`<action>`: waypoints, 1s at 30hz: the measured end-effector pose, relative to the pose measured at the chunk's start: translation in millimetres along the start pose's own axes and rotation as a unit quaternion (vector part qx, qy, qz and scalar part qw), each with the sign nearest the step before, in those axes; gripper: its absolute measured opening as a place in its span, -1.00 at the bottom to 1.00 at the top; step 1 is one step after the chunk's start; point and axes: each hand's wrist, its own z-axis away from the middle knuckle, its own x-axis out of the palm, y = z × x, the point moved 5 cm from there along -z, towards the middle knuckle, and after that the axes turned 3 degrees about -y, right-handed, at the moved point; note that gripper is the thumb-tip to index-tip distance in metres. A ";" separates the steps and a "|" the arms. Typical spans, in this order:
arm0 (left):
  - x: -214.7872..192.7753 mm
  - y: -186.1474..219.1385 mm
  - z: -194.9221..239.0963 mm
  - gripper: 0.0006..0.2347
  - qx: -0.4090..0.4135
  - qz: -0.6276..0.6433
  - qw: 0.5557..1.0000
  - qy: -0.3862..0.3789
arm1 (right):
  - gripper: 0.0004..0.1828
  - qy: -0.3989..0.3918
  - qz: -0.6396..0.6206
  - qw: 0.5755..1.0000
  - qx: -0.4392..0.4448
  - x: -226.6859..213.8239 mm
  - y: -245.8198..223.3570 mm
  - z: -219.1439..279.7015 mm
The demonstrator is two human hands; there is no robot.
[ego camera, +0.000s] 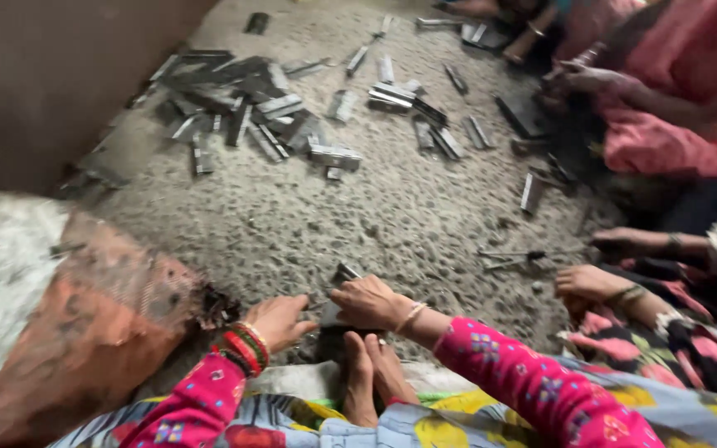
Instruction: The person picks up two metal hinge pieces and a pin from the floor, aligns them, and hammers the pin through to assemble the hinge.
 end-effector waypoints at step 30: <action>7.6 -1.8 -2.7 -0.59 -0.031 -0.007 0.999 -0.002 | -0.52 0.101 0.034 0.994 -0.020 6.2 -38.2 -10.6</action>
